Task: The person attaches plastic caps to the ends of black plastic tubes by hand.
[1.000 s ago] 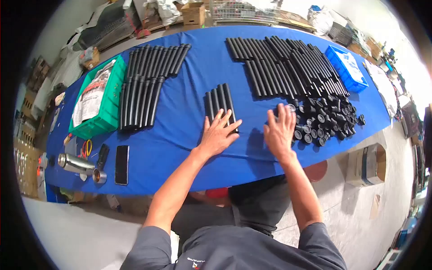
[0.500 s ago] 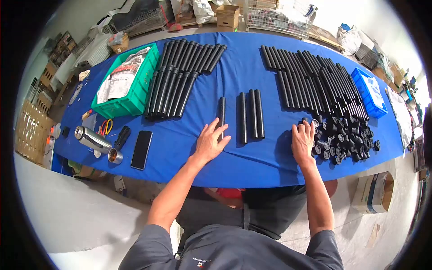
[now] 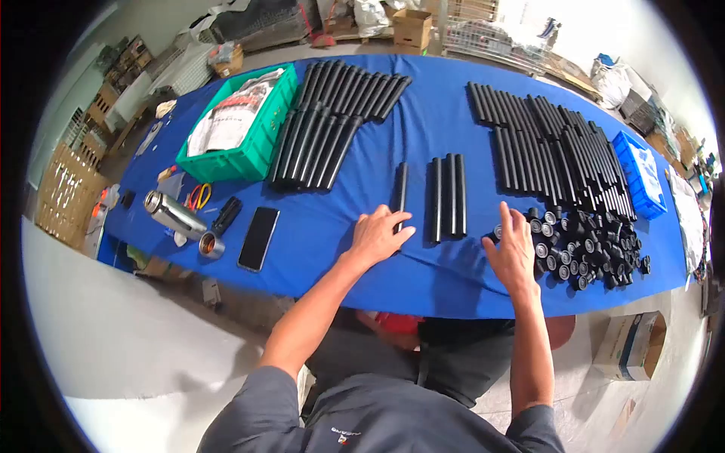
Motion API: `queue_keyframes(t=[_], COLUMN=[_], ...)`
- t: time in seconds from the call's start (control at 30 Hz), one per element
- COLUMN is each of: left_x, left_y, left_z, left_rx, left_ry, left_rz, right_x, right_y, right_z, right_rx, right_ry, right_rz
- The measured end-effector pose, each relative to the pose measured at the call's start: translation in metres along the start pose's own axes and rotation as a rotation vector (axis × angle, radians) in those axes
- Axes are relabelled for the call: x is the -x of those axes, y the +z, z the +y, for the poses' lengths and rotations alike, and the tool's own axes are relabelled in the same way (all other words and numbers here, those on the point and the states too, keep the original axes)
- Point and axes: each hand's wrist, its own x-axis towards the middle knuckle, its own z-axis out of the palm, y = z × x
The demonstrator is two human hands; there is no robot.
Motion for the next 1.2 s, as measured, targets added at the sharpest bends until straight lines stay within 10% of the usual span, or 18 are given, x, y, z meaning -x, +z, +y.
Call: queue_keyframes(t=[0.17,0.67,0.9,1.2], left_x=[-0.015,0.097,0.082,0.100], left_y=[0.017,-0.030,-0.039,-0.064], left_z=[0.007,0.078,0.048,0.024], left_rx=[-0.046,0.460,-0.090,0.535], left_ry=[0.020,-0.106,0.288,-0.276], left_rz=[0.007,-0.042,0.065,-0.644], right_x=[0.041,0.068,0.075,0.091], right_y=[0.035,0.046,0.061,0.050], right_z=[-0.052,-0.062,-0.066,-0.064], right_rx=[-0.968,-1.443,-1.856,-1.548], right_ry=[0.150,0.139,0.262,0.020], right_rz=[-0.174,-0.357,-0.306,-0.217])
